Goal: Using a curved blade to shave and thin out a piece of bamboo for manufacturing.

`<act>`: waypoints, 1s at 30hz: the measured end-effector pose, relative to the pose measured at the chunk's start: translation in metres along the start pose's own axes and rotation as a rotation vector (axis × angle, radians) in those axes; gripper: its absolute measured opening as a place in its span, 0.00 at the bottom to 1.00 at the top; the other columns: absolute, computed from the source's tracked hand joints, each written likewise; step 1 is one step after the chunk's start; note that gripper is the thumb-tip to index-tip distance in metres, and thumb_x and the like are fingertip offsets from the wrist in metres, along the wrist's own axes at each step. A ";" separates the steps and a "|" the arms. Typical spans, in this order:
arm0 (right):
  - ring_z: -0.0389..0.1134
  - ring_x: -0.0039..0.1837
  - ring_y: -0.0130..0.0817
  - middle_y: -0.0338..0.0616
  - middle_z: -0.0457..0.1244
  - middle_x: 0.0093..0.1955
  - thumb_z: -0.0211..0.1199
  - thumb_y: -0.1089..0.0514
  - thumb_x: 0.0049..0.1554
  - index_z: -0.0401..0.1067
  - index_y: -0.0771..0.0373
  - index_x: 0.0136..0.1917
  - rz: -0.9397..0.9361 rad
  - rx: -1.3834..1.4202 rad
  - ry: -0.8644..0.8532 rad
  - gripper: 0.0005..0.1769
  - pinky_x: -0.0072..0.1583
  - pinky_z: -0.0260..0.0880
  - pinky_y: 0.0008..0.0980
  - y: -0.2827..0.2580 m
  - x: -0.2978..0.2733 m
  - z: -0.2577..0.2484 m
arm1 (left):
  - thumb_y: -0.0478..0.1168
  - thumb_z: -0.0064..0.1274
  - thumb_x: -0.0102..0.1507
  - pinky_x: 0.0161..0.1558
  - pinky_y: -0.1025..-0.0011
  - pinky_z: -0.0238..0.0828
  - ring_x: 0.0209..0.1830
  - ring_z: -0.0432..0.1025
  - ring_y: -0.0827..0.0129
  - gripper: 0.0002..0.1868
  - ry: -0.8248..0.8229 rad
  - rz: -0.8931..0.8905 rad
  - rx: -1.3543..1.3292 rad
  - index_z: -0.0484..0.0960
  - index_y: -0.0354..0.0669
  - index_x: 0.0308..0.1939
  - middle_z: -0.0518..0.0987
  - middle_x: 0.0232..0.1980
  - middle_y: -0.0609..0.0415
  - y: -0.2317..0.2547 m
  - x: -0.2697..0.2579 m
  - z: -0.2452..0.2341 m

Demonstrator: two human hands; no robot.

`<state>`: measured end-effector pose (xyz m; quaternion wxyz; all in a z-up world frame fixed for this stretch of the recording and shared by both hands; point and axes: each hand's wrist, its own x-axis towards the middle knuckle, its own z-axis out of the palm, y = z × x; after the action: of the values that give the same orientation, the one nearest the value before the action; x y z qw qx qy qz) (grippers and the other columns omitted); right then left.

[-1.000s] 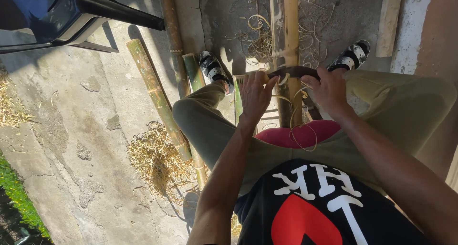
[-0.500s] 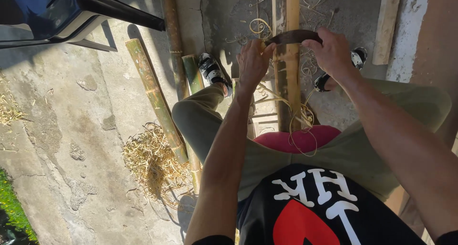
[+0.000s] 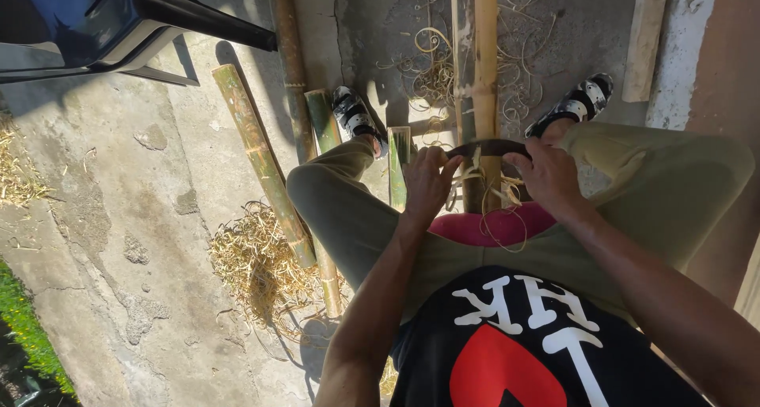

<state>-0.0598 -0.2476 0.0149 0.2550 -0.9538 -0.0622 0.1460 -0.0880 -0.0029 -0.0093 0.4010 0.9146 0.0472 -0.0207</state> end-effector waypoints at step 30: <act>0.68 0.38 0.35 0.45 0.65 0.36 0.51 0.64 0.59 0.70 0.63 0.59 -0.076 0.609 -0.316 0.15 0.41 0.68 0.34 -0.083 -0.019 0.059 | 0.61 0.42 0.72 0.24 0.76 0.61 0.24 0.64 0.78 0.27 0.486 -0.507 -0.700 0.75 0.41 0.33 0.68 0.27 0.59 -0.049 0.025 -0.179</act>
<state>-0.0999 -0.1526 0.0126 0.5207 -0.7964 -0.0900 0.2942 -0.0685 0.1635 0.0738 0.6439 0.6632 0.3642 0.1134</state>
